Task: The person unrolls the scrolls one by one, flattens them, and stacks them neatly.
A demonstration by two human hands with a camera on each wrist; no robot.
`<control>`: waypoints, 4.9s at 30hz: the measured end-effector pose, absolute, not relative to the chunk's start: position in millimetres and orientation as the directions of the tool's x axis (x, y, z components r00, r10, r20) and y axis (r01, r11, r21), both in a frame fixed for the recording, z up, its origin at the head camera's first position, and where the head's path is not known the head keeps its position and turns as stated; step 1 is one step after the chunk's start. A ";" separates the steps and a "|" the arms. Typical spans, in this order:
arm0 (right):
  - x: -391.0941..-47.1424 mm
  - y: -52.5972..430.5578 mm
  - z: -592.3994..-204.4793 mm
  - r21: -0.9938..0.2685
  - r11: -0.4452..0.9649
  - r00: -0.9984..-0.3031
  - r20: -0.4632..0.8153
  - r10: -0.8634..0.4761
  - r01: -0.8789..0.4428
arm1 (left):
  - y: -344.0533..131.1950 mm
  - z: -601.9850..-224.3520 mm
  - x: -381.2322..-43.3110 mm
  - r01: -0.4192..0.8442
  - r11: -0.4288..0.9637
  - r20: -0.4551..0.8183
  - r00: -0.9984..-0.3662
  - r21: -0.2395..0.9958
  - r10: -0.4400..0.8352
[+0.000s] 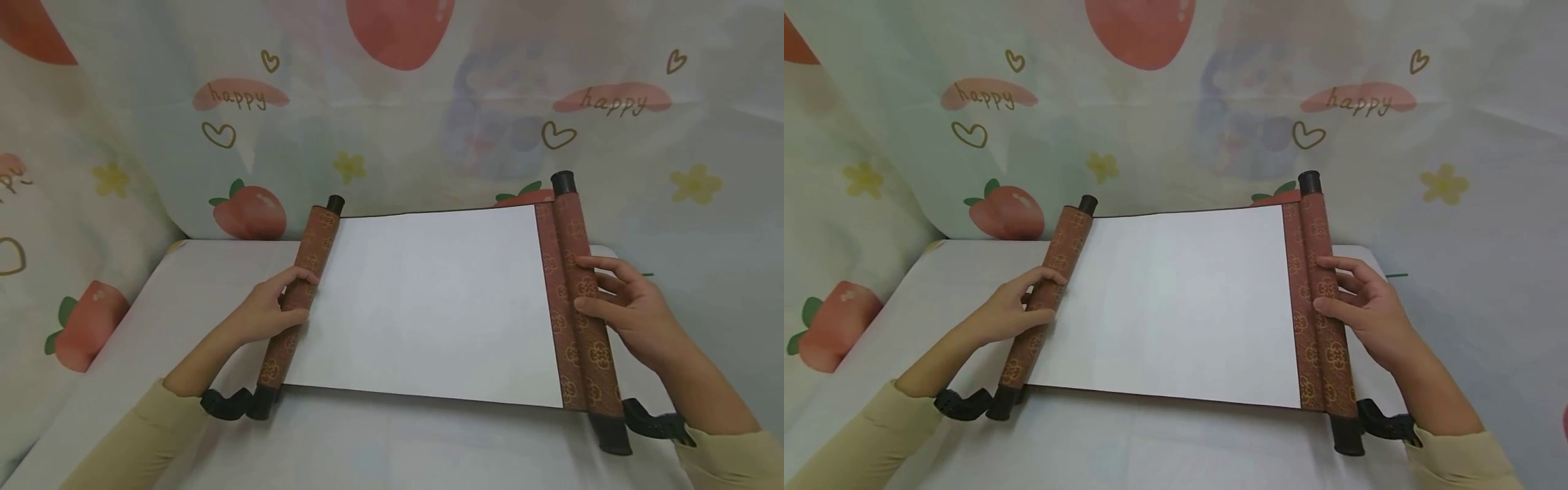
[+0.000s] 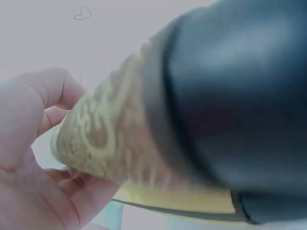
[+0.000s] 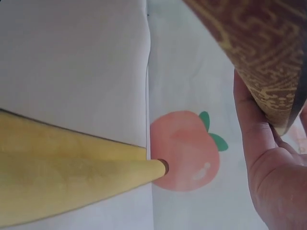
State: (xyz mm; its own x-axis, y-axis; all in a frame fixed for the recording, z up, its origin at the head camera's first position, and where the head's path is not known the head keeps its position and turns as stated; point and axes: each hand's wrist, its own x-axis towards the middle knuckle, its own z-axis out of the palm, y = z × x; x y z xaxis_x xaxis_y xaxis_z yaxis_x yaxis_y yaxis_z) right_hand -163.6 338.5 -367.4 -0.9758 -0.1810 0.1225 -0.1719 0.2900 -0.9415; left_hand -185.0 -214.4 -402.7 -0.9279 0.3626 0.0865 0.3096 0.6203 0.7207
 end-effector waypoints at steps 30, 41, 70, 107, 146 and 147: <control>-159.3 352.9 -371.9 -0.948 0.251 -0.971 0.151 -0.184 -0.195 | -236.3 -398.6 -182.8 0.234 0.595 0.035 -0.945 0.769 0.326; -159.3 352.7 -374.4 -0.890 0.419 -0.981 0.125 -0.149 -0.178 | -247.4 -392.8 -180.2 0.237 0.612 0.030 -0.944 0.755 0.328; -157.9 358.8 -377.8 -0.916 0.363 -0.980 0.120 -0.157 -0.170 | -261.6 -391.7 -177.6 0.201 0.568 0.033 -0.956 0.798 0.292; -182.0 360.9 -407.3 -0.862 0.501 -0.974 -0.047 -0.222 -0.073 | -274.4 -398.4 -188.7 0.041 0.464 -0.100 -0.956 0.885 0.274; -220.7 327.9 -415.6 -0.741 0.672 -0.944 -0.229 -0.238 0.010 | -296.0 -420.4 -204.2 -0.028 0.517 -0.176 -0.955 0.856 0.239; -220.4 327.2 -415.7 -0.737 0.675 -0.944 -0.234 -0.233 0.016 | -296.1 -421.3 -204.9 -0.030 0.516 -0.178 -0.954 0.856 0.240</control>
State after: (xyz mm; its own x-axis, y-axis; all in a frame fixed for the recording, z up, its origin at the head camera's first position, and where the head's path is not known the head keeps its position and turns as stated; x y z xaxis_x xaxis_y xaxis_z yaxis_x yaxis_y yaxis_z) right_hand -220.4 327.2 -415.7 -0.9439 -0.2332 -0.2337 0.0157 0.6754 -0.7373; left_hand -204.9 -296.1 -421.3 -0.9544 0.2395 -0.1782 -0.0304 0.5159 0.8561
